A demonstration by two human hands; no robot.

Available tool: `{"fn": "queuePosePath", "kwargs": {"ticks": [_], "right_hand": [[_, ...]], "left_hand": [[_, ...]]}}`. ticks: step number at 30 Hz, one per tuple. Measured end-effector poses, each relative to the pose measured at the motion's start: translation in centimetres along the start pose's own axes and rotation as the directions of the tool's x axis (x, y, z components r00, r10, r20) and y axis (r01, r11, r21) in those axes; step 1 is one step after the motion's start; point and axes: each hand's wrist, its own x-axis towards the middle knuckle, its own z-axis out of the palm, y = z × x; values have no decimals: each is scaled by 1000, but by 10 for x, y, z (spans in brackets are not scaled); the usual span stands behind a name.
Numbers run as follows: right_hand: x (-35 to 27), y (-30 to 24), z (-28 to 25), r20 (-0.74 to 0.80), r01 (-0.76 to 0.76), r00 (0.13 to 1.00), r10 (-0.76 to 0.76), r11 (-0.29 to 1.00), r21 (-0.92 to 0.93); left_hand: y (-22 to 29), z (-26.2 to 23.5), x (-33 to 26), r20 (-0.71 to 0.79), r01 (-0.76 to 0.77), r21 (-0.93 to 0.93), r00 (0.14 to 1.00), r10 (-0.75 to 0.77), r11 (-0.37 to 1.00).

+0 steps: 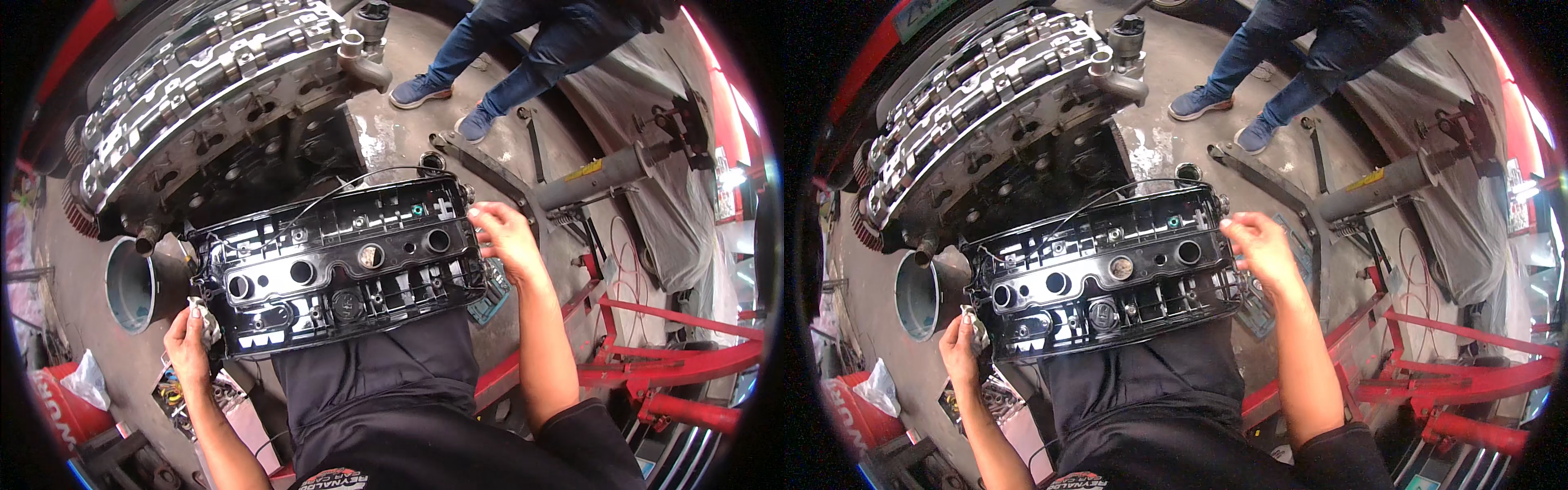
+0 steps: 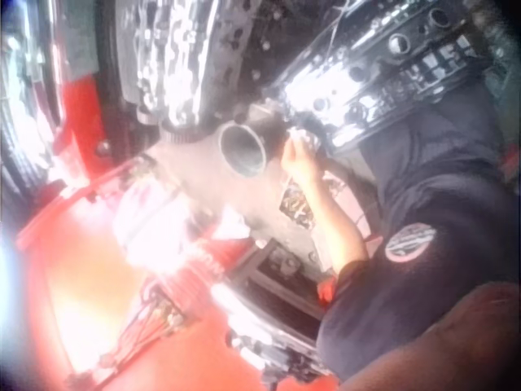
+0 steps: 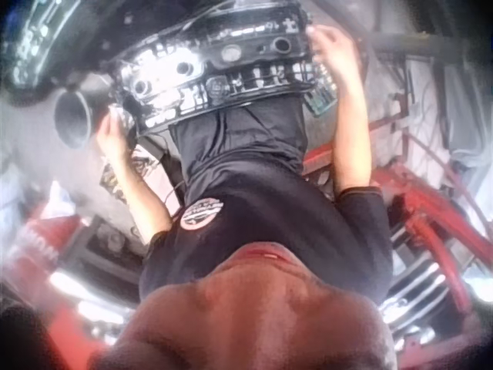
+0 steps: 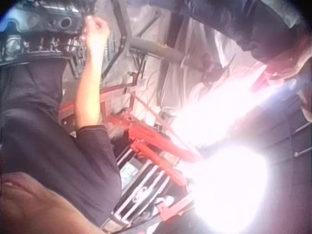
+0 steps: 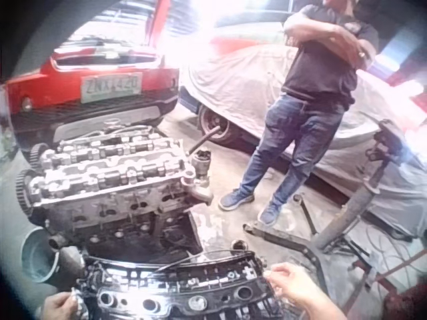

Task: The person cleans a black engine valve cover with a white cloth and then installs a black rubber gasket into the cover's groove. The person carefully presses the gasket into place around the perimeter of the cover, ensuring it is seated correctly.

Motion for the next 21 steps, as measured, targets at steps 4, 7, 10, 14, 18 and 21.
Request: {"fn": "queuePosePath", "kwargs": {"ticks": [4, 7, 10, 14, 18, 21], "right_hand": [[26, 16, 5, 150, 108, 984, -94, 991, -82], [25, 28, 9, 96, 123, 989, -115, 989, -77], [21, 29, 6, 49, 158, 987, -154, 982, -103], [14, 29, 9, 59, 150, 987, -150, 989, 9], [24, 42, -6, 57, 172, 982, -180, 977, 128], [29, 43, -11, -9, 164, 986, -164, 981, 104]], "left_hand": [[-15, 3, 11, 9, -63, -94, 998, 64, 994], [18, 13, 2, 56, -68, 45, 996, 65, 997], [32, 17, -6, 91, -30, 73, 996, 23, 997], [14, 17, -20, 16, -53, 29, 999, 52, 998], [11, 21, -17, 3, -67, 45, 998, 67, 997], [16, 30, -12, 23, -75, 52, 997, 74, 996]]}}
